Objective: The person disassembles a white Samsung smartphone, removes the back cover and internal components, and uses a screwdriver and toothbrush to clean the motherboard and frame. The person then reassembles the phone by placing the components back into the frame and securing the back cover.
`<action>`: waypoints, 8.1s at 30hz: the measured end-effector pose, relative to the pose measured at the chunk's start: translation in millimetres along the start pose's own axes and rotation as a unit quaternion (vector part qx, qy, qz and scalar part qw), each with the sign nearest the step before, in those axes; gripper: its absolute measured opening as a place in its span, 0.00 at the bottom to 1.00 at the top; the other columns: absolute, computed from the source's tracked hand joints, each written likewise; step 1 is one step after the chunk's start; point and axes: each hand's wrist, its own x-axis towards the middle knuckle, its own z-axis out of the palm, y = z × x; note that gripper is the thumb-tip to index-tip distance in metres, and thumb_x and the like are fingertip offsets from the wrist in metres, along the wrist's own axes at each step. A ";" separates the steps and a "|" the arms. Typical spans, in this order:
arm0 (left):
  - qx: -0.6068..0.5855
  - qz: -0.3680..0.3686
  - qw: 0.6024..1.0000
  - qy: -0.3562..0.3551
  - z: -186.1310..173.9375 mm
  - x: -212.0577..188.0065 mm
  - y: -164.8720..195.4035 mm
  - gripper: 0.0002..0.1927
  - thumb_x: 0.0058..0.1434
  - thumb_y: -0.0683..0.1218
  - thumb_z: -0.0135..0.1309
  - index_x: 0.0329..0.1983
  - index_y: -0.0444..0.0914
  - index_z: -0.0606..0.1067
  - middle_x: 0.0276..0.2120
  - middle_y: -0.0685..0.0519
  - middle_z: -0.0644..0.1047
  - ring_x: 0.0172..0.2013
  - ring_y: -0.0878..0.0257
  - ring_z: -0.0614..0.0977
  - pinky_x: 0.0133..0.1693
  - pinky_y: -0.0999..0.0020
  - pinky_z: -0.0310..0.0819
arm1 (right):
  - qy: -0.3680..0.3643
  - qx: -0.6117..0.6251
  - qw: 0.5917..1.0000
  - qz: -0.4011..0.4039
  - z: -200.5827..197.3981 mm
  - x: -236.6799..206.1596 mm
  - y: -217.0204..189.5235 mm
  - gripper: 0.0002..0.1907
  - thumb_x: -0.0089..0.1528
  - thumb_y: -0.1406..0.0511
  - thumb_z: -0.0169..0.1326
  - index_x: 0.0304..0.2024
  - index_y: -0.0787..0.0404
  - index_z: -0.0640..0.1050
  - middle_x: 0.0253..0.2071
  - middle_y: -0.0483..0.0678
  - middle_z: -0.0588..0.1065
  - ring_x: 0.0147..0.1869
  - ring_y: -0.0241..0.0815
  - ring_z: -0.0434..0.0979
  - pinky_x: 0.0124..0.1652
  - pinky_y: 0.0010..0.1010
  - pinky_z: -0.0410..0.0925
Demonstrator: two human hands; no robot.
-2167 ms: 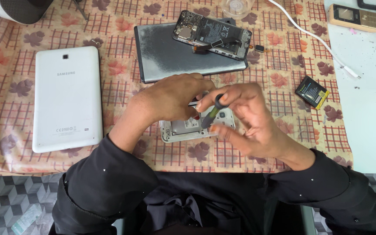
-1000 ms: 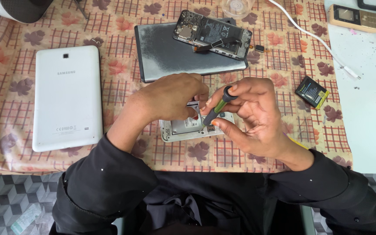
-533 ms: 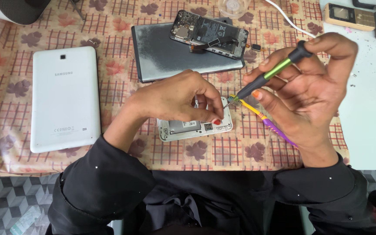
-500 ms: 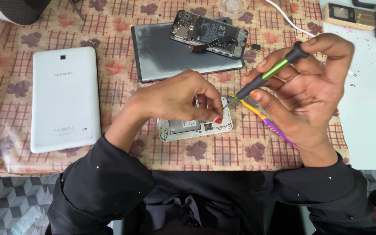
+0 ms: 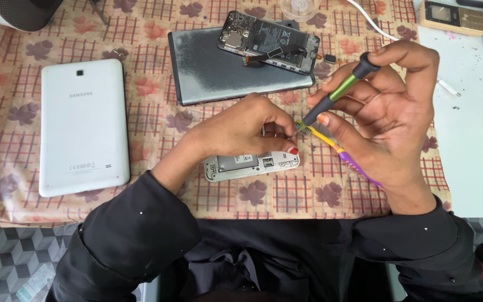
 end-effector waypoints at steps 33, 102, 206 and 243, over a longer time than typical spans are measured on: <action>0.248 -0.106 0.963 -0.009 -29.8 -69.5 29.1 0.35 0.45 0.51 0.69 0.60 0.42 0.77 0.53 0.50 0.79 0.57 0.54 0.75 0.62 0.50 0.63 | 0.105 0.034 0.994 0.000 -8.0 -2.1 13.0 0.36 0.66 0.80 0.63 0.65 0.55 0.56 0.50 0.55 0.76 0.50 0.45 0.84 0.50 0.32 0.83; 0.572 0.049 0.805 0.150 86.2 -126.9 45.8 0.15 0.66 0.44 0.52 0.53 0.33 0.74 0.54 0.41 0.79 0.57 0.52 0.81 0.53 0.64 0.77 | -0.336 -0.225 0.911 -0.081 40.7 -21.2 45.0 0.20 0.48 0.65 0.70 0.43 0.57 0.84 0.52 0.43 0.77 0.58 0.46 0.72 0.54 0.41 0.72; 0.320 0.055 0.925 0.195 92.3 -126.2 57.3 0.14 0.60 0.43 0.62 0.47 0.32 0.80 0.51 0.46 0.80 0.54 0.53 0.81 0.60 0.55 0.74 | -0.021 -0.538 0.842 0.036 -64.9 6.5 88.9 0.16 0.56 0.67 0.72 0.45 0.66 0.85 0.38 0.55 0.81 0.41 0.51 0.80 0.47 0.44 0.74; 0.342 0.025 0.912 0.226 112.7 -114.0 64.2 0.10 0.62 0.44 0.61 0.44 0.34 0.80 0.46 0.50 0.80 0.50 0.58 0.84 0.55 0.60 0.79 | -0.273 -0.293 0.913 0.074 16.2 -17.3 48.8 0.13 0.51 0.70 0.66 0.39 0.62 0.84 0.41 0.44 0.76 0.36 0.35 0.81 0.36 0.24 0.79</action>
